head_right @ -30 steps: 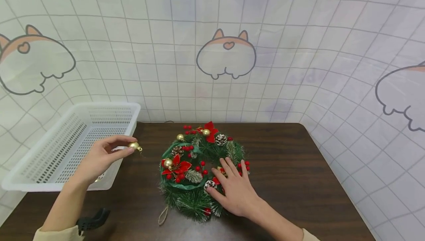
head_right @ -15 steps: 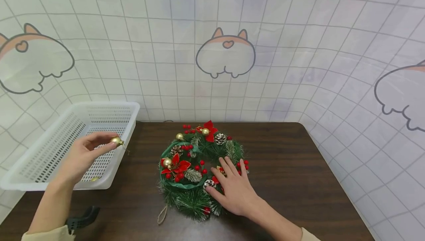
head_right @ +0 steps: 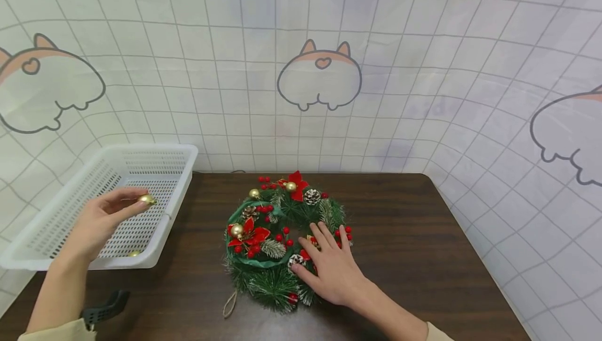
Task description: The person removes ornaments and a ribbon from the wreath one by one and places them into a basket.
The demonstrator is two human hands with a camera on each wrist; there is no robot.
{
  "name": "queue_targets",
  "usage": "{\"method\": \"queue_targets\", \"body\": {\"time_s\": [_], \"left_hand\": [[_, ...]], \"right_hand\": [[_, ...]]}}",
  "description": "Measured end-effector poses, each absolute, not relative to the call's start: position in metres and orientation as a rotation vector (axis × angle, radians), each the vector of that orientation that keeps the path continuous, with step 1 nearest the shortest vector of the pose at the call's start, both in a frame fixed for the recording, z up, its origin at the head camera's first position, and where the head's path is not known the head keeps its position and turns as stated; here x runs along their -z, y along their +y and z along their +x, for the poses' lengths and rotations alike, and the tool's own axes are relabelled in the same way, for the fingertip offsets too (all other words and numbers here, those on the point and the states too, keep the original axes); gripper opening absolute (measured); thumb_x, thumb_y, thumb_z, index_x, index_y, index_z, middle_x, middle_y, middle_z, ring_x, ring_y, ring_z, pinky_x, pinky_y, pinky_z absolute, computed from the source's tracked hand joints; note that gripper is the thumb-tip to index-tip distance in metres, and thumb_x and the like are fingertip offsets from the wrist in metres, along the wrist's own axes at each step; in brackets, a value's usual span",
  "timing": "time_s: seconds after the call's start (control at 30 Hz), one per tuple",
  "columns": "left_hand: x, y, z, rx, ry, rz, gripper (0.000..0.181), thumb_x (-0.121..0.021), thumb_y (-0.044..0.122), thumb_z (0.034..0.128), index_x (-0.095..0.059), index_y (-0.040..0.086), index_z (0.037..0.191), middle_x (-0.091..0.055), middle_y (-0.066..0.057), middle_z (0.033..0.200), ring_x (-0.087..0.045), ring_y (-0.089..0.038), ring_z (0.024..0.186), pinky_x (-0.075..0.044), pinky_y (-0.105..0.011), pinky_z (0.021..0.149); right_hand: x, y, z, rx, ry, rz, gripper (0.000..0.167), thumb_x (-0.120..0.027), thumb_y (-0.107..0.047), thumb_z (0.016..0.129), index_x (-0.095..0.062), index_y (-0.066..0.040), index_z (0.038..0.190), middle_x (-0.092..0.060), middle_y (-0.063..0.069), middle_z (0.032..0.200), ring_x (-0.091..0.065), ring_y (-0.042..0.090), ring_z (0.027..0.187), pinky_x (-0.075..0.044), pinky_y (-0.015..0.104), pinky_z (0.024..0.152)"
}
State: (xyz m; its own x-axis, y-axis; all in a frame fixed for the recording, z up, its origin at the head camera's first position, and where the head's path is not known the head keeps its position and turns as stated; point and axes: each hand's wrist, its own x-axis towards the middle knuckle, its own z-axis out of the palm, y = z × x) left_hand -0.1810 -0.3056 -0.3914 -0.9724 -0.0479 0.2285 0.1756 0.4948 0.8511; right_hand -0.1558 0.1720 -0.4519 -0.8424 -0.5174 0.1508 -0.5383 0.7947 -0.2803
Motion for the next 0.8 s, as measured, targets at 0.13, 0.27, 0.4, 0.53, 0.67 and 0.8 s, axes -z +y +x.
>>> {"method": "queue_targets", "body": {"time_s": [0.13, 0.27, 0.4, 0.53, 0.67, 0.8], "left_hand": [[0.394, -0.315, -0.18, 1.456, -2.544, -0.078, 0.043, -0.072, 0.029, 0.0991, -0.065, 0.003, 0.132, -0.066, 0.0, 0.122, -0.059, -0.008, 0.108, -0.045, -0.012, 0.085], [0.395, -0.322, -0.18, 1.383, -2.587, -0.046, 0.045, -0.072, 0.032, 0.0987, -0.065, 0.003, 0.132, -0.066, -0.003, 0.121, -0.058, -0.005, 0.105, -0.046, -0.016, 0.083], [0.394, -0.327, -0.179, 1.264, -2.634, -0.035, 0.044, -0.072, 0.033, 0.0992, -0.066, 0.003, 0.131, -0.067, -0.012, 0.122, -0.057, -0.011, 0.108, -0.044, -0.029, 0.083], [0.396, -0.328, -0.178, 1.194, -2.687, -0.056, 0.043, -0.072, 0.032, 0.0988, -0.067, 0.001, 0.127, -0.067, -0.019, 0.121, -0.058, -0.032, 0.116, -0.043, -0.044, 0.086], [0.399, -0.328, -0.179, 1.189, -2.758, -0.057, 0.045, -0.072, 0.036, 0.0985, -0.067, 0.0, 0.126, -0.068, -0.02, 0.12, -0.057, -0.041, 0.117, -0.044, -0.05, 0.085], [0.401, -0.329, -0.181, 1.173, -2.803, -0.059, 0.043, -0.072, 0.033, 0.0985, -0.068, 0.0, 0.125, -0.069, -0.019, 0.118, -0.058, -0.039, 0.114, -0.044, -0.045, 0.082]], "right_hand": [[0.452, 0.172, -0.156, -0.49, -2.914, 0.857, 0.071, -0.043, -0.065, 0.103, -0.054, -0.014, 0.151, -0.032, 0.017, 0.164, -0.018, 0.037, 0.154, 0.004, 0.071, 0.116], [0.452, 0.172, -0.156, -0.494, -2.913, 0.856, 0.071, -0.043, -0.065, 0.103, -0.054, -0.014, 0.15, -0.032, 0.017, 0.164, -0.018, 0.038, 0.154, 0.004, 0.071, 0.116], [0.452, 0.171, -0.156, -0.489, -2.912, 0.857, 0.071, -0.042, -0.065, 0.103, -0.054, -0.014, 0.15, -0.031, 0.017, 0.164, -0.017, 0.037, 0.154, 0.004, 0.071, 0.116], [0.452, 0.172, -0.157, -0.492, -2.911, 0.86, 0.071, -0.042, -0.065, 0.103, -0.054, -0.014, 0.15, -0.031, 0.017, 0.164, -0.017, 0.038, 0.154, 0.004, 0.071, 0.116], [0.453, 0.172, -0.156, -0.498, -2.91, 0.86, 0.071, -0.043, -0.065, 0.103, -0.054, -0.013, 0.15, -0.031, 0.017, 0.164, -0.018, 0.038, 0.154, 0.004, 0.071, 0.116], [0.453, 0.172, -0.156, -0.501, -2.912, 0.857, 0.071, -0.043, -0.065, 0.103, -0.054, -0.013, 0.15, -0.031, 0.017, 0.164, -0.018, 0.038, 0.154, 0.004, 0.07, 0.116]]}}
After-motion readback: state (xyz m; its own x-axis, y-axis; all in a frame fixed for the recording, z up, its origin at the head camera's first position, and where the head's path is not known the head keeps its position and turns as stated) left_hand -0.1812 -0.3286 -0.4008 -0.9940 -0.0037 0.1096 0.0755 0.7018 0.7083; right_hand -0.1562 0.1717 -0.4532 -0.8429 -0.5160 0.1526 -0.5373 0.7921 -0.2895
